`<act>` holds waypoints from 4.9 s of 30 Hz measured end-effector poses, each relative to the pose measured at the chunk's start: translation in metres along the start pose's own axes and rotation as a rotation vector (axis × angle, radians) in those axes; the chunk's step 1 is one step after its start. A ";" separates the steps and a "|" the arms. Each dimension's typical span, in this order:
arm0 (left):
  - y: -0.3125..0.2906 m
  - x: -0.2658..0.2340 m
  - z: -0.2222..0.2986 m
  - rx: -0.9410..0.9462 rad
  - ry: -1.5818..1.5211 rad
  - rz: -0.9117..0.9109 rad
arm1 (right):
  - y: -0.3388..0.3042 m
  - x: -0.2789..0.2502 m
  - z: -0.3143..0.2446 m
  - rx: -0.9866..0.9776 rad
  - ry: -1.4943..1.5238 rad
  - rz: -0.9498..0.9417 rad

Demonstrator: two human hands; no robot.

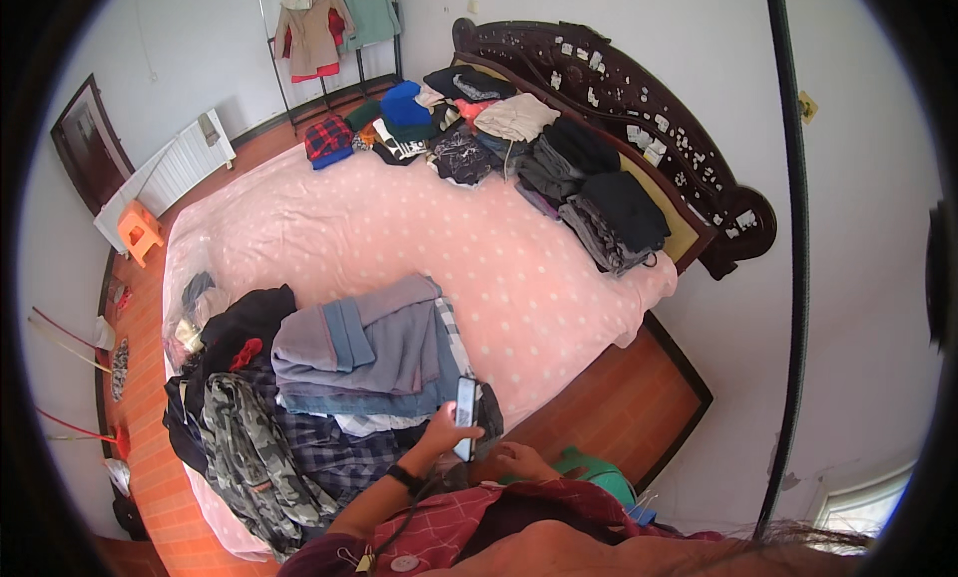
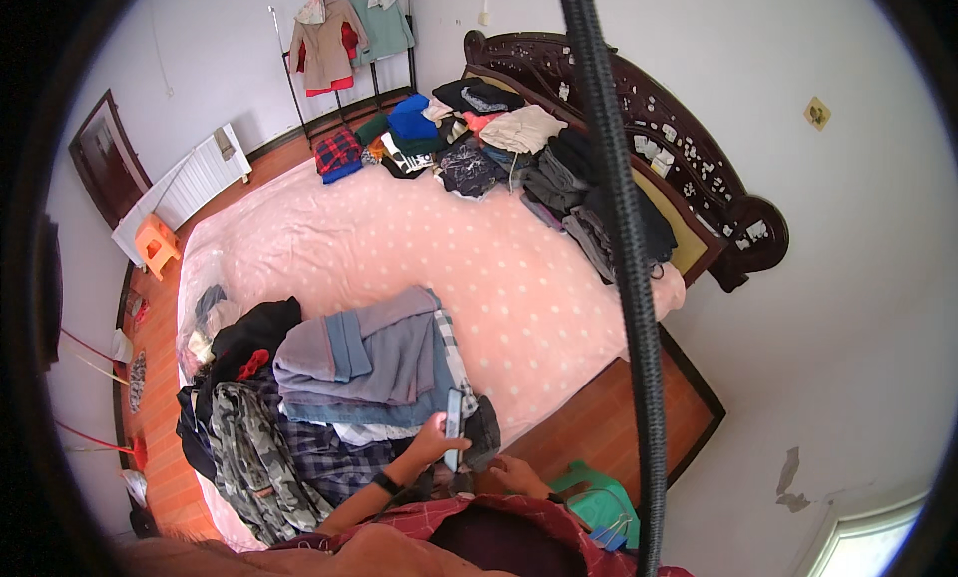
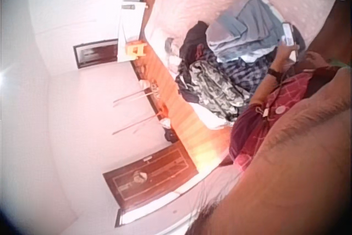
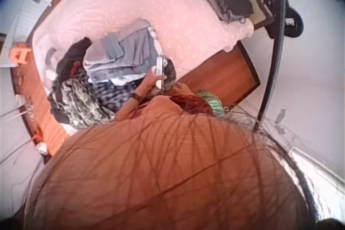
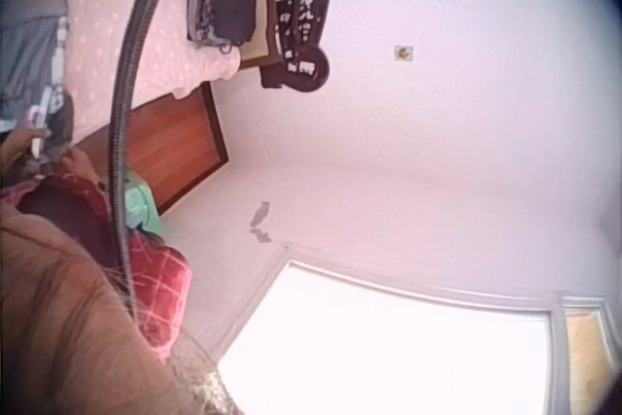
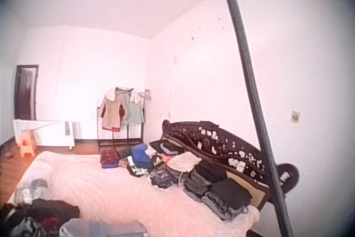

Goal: The person folds a plaid shirt by hand and places it on a stack of clothes, then takes a denim jacket and hangs it on a hanger.

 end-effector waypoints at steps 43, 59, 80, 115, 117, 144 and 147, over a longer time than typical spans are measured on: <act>0.021 -0.271 0.125 0.253 0.513 1.693 | 0.423 -0.094 -0.072 0.238 0.462 -0.265; 0.005 -0.424 0.022 -0.734 0.594 0.531 | 0.380 -0.042 -0.105 0.552 0.712 -0.411; 0.082 -0.228 -0.057 -0.218 -0.564 0.842 | 0.511 -0.194 -0.189 0.038 0.262 -0.078; 0.351 -0.410 0.240 0.151 -0.233 0.689 | 0.730 -0.371 -0.353 -0.427 -0.192 0.614; 0.386 -0.411 0.198 0.024 0.530 1.014 | 0.731 -0.328 -0.321 -0.267 -0.588 0.283; 0.352 -0.351 -0.006 0.192 1.006 0.788 | 0.587 -0.130 -0.076 -0.465 -0.677 0.350; 0.279 -0.371 -0.035 -0.007 1.298 0.986 | 0.579 -0.123 -0.080 -0.467 -0.609 0.383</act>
Point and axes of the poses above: each hand's wrist, its own y-axis towards the middle knuckle, its own x-axis out of the palm, z = x × y, the point moved 2 cm from there along y, towards the middle knuckle, and after that the axes turned 10 degrees about -y, right-handed, at the moved point
